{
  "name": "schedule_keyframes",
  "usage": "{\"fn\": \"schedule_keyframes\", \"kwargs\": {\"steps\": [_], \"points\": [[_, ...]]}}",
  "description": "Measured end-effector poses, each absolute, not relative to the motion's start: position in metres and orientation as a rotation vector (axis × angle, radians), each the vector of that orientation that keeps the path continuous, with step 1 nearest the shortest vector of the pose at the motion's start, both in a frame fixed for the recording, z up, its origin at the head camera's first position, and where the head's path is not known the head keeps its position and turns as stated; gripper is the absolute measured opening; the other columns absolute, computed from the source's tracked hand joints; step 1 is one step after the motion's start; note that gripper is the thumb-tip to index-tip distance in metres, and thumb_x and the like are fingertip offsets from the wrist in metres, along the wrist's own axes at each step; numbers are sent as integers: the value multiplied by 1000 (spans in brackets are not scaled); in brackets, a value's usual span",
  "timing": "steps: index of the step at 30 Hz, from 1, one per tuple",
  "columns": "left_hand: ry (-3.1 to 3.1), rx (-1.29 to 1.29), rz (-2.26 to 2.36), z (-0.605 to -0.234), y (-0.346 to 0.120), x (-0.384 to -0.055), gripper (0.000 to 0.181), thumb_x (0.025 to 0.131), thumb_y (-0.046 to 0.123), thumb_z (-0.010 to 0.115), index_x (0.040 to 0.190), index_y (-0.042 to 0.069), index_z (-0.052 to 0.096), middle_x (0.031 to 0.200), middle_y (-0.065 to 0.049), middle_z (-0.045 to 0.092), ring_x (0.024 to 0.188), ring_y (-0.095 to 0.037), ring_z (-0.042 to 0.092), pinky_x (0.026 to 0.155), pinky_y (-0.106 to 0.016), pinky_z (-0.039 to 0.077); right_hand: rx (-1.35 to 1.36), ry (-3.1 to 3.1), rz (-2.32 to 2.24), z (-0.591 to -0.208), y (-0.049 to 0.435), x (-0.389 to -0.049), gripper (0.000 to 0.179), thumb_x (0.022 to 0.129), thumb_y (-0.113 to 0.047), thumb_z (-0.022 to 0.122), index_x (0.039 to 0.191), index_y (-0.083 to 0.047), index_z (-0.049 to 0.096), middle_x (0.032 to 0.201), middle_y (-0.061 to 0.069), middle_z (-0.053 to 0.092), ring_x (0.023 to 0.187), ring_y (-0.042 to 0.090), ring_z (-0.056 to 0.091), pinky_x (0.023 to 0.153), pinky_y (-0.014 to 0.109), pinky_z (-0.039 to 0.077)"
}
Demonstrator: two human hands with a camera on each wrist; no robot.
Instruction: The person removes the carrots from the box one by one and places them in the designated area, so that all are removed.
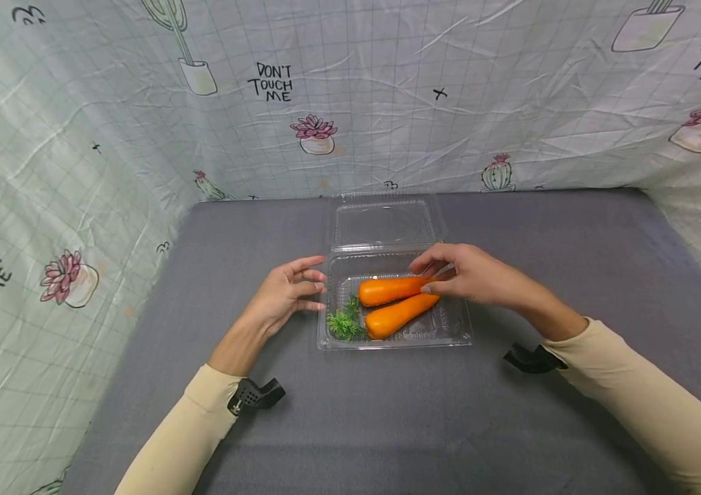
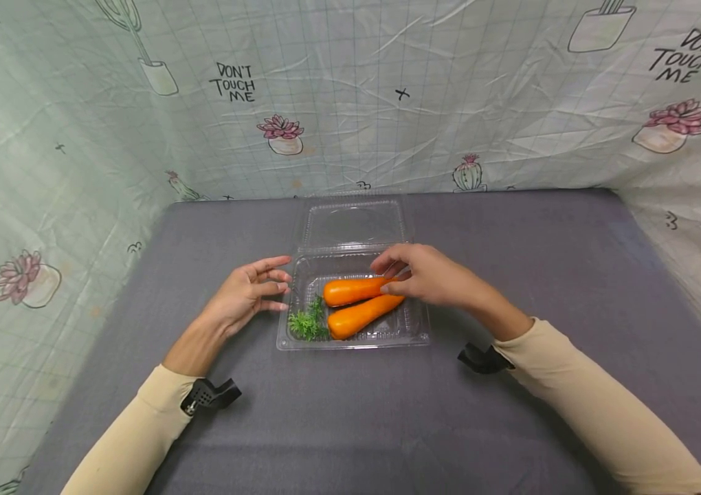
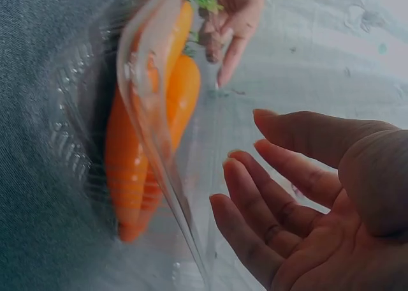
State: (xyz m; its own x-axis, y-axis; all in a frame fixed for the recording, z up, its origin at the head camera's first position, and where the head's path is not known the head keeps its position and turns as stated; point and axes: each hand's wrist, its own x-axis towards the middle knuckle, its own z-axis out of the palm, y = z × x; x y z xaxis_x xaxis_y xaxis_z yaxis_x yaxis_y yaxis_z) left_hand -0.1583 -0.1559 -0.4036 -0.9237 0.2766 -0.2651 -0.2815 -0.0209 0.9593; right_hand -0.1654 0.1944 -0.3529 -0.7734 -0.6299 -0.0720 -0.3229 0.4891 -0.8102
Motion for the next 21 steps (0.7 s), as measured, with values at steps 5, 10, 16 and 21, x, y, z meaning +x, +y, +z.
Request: {"fn": "schedule_keyframes", "kwargs": {"steps": [5,10,16,21], "points": [[1895,6,2001,-404,-157,-157,64,94,-10,59,153,9,44,111,-10,58,92,-18,62,78,-37,65,-851,2335,-1130,-358,187,-165,36,93,-1,71,129,-1,65,129,16,64,119,34,62,100,49,56],[1886,28,2012,-405,-157,-156,64,94,-10,58,153,10,45,117,-15,56,95,-22,62,81,-37,64,-883,2353,-1055,-362,181,-163,39,91,-2,73,129,-3,66,130,11,65,118,30,63,101,49,56],[1859,44,2037,-407,-158,-153,65,93,-11,59,153,10,45,121,-17,55,97,-24,63,81,-35,64,-949,2390,-986,-369,175,-162,37,90,-4,76,126,-5,68,127,8,67,116,27,64,99,46,56],[1806,50,2074,-407,-158,-150,68,92,-14,60,154,7,42,123,-22,53,91,-18,66,82,-31,64,-1003,2390,-904,-376,172,-163,37,89,-8,78,124,-5,69,125,7,68,115,27,65,100,46,56]]}}
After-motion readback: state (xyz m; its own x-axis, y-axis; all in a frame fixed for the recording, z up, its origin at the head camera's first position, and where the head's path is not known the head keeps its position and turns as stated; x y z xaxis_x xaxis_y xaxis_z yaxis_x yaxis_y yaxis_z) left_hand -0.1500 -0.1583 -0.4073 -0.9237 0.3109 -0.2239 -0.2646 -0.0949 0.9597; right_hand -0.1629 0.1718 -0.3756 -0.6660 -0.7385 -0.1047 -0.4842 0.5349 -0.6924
